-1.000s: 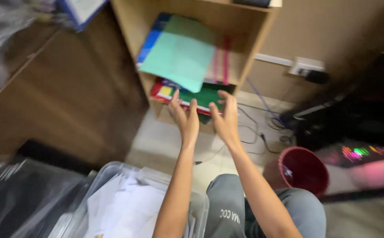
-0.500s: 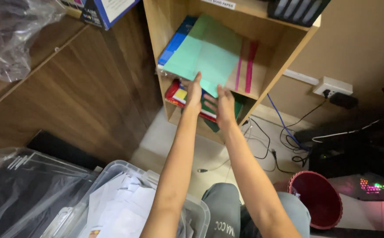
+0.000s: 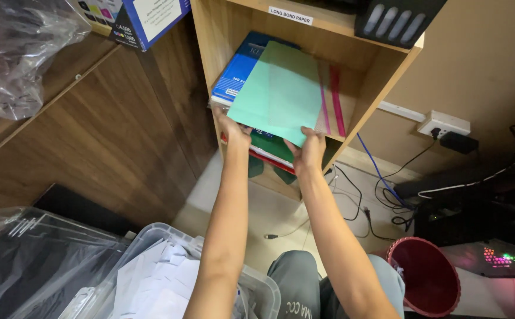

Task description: The person organizes stationery items by placing a light green folder, a blue box, and a brown cloth into a wooden shelf. They also handle a clear plastic bag and a white box, moving them between a plastic bin and the shelf.

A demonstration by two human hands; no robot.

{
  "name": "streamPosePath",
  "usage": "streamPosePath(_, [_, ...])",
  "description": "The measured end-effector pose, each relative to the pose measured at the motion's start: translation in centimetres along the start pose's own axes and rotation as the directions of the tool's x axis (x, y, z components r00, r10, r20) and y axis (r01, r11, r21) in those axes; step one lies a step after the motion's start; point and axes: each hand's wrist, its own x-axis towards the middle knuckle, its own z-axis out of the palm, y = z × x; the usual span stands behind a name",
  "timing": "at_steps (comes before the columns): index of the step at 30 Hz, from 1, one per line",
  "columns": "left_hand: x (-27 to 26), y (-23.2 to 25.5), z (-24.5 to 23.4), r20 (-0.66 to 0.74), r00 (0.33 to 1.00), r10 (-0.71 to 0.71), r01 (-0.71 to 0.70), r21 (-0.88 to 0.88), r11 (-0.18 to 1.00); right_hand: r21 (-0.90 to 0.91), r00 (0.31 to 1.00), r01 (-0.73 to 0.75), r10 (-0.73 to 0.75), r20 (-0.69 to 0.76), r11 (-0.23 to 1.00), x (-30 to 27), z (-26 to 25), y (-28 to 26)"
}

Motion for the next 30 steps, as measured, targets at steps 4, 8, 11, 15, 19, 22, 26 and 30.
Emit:
streamPosePath(4, [4.0, -1.6, -1.1, 0.013, 0.999, -0.039, 0.035, 0.208, 0.977, 0.038, 1.000, 0.000, -0.001, 0.022, 0.999, -0.4, 0.7, -1.1])
streamPosePath(8, [3.2, -1.6, -0.8, 0.128, 0.991, -0.037, -0.025, 0.445, 0.895, 0.133, 0.995, -0.096, 0.090, 0.050, 0.987, 1.5, 0.0, -1.1])
streamPosePath(11, [3.4, -2.2, -1.5, 0.116, 0.992, -0.038, -0.020, 0.455, 0.890, 0.136, 0.992, -0.125, 0.122, 0.034, 0.983, 2.5, -1.4, -0.3])
streamPosePath(15, [-2.4, -1.3, 0.3, -0.044, 0.998, 0.053, -0.034, 0.355, 0.934, 0.170, 0.986, -0.167, 0.159, 0.058, 0.971, 4.9, -3.3, 0.7])
streamPosePath(19, [-9.8, -2.0, 1.2, -0.178, 0.981, 0.071, -0.045, 0.145, 0.988, 0.165, 0.984, -0.173, 0.162, 0.078, 0.971, 4.1, -3.3, 0.9])
streamPosePath(22, [-13.2, -2.7, 1.7, 0.067, 0.989, 0.130, -0.137, 0.103, 0.985, 0.098, 0.989, -0.137, 0.131, 0.073, 0.986, 2.7, -3.5, 1.2])
streamPosePath(26, [-13.4, -3.8, 1.8, 0.177, 0.965, 0.195, -0.232, 0.219, 0.948, -0.024, 0.984, -0.170, 0.171, 0.045, 0.985, 0.3, -3.3, 0.6])
streamPosePath(30, [-9.7, -5.4, -0.5, 0.226, 0.931, 0.285, -0.330, 0.197, 0.923, -0.112, 0.963, -0.250, 0.259, 0.076, 0.962, -1.6, -2.7, -1.0])
